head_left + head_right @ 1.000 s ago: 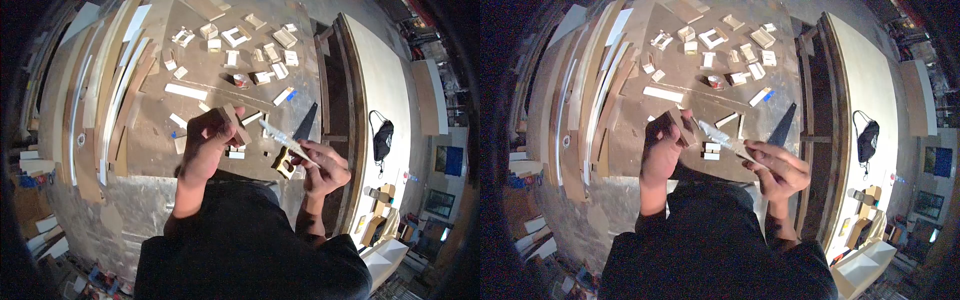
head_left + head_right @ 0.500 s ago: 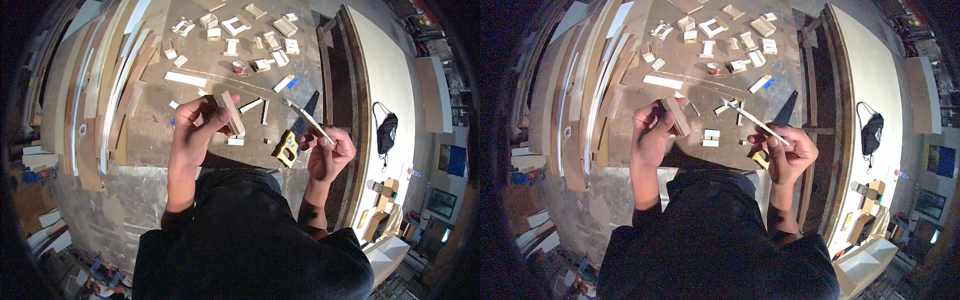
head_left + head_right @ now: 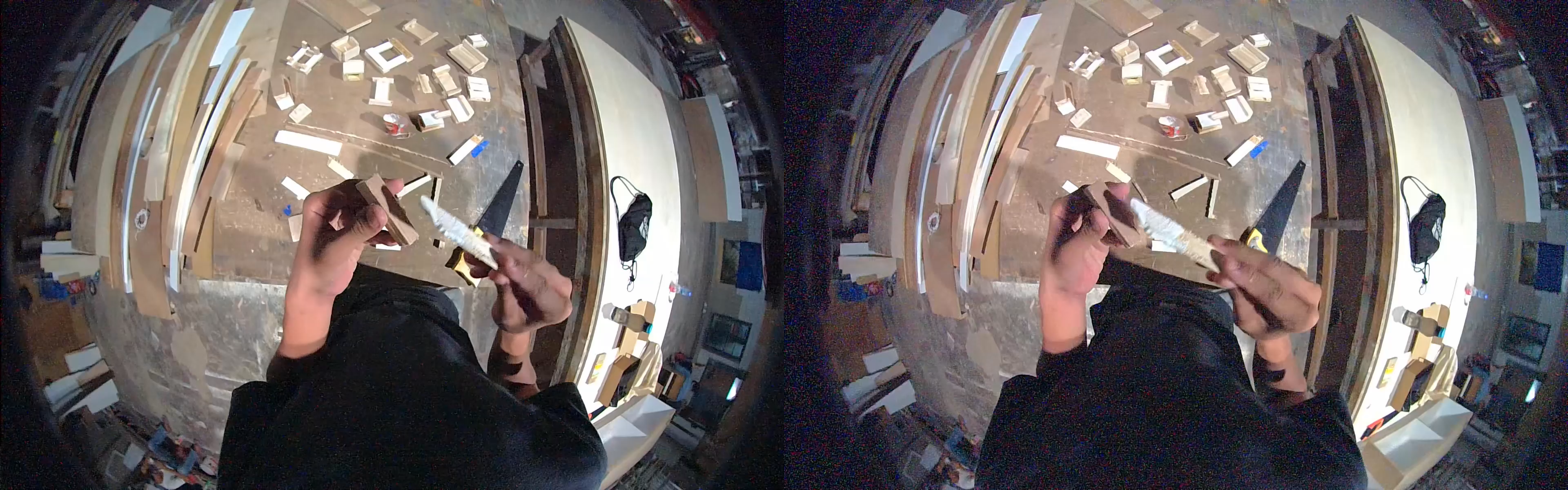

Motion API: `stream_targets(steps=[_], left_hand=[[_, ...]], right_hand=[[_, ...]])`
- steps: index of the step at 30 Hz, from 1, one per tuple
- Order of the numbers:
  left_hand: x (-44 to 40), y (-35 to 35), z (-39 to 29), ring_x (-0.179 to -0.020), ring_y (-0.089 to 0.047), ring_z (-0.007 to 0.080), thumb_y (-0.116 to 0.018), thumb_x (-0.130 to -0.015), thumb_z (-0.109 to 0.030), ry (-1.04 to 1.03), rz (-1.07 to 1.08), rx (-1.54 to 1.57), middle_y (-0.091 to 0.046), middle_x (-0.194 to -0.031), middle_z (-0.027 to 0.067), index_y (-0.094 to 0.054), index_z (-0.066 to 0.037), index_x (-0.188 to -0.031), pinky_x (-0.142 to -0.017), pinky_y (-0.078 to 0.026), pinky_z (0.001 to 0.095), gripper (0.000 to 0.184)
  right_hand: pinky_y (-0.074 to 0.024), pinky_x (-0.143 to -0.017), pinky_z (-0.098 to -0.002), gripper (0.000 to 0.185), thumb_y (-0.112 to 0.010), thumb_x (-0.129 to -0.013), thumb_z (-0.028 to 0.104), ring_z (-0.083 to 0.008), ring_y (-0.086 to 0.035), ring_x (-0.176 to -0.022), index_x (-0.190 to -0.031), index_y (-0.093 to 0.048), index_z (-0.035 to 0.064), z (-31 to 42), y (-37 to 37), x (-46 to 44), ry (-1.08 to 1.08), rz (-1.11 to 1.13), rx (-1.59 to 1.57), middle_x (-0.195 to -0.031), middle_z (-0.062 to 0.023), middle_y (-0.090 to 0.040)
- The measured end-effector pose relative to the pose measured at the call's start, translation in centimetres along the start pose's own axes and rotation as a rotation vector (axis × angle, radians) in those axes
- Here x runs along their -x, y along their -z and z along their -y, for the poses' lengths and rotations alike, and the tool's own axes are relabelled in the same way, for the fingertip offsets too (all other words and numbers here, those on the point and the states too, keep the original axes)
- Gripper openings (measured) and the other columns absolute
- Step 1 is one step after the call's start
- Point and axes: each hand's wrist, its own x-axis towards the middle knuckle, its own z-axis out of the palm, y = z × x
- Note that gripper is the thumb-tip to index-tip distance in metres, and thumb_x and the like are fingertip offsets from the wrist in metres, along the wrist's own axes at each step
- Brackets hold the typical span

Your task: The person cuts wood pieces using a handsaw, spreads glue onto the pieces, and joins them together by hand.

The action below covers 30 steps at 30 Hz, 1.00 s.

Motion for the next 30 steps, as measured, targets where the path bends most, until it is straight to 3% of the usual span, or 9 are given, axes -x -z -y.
stream_targets(steps=[10,19,30], left_hand=[[0.5,-0.3,0.4,-0.095,-0.074,0.0221,-0.083,-0.086,-0.012,-0.069,-0.04,0.108,-0.072,-0.12,0.0184,-0.068,-0.001,-0.119,-0.071,-0.065,0.0345,0.038],[0.5,-1.6,-0.2,-0.091,-0.073,0.0202,-0.082,-0.087,-0.012,-0.044,-0.044,0.043,-0.072,-0.117,0.017,-0.067,0.003,-0.117,-0.07,-0.065,0.0343,0.036],[0.8,-2.0,0.4,-0.091,-0.073,0.0208,-0.082,-0.088,-0.012,-0.117,-0.022,0.052,-0.072,-0.116,0.0161,-0.067,0.003,-0.118,-0.071,-0.065,0.0349,0.037]], right_hand=[[-0.0635,-0.069,-0.0313,0.02,-0.066,-0.092,-0.007,-0.0274,-0.078,-0.08,-0.109,-0.074,-0.0073,-0.2,-0.2,0.4,0.044,0.068,-0.07,-0.106,-0.0324,-0.073],[-0.0632,-0.067,-0.0309,0.018,-0.068,-0.093,-0.001,-0.0262,-0.078,-0.077,-0.11,-0.076,-0.0029,0.5,0.4,0.5,0.042,0.15,0.065,-0.105,-0.0294,-0.075],[-0.0615,-0.065,-0.0286,0.015,-0.069,-0.095,0.004,-0.0253,-0.078,-0.075,-0.107,-0.077,-0.0003,1.4,1.3,1.2,-0.03,0.036,0.064,-0.101,-0.027,-0.076]])
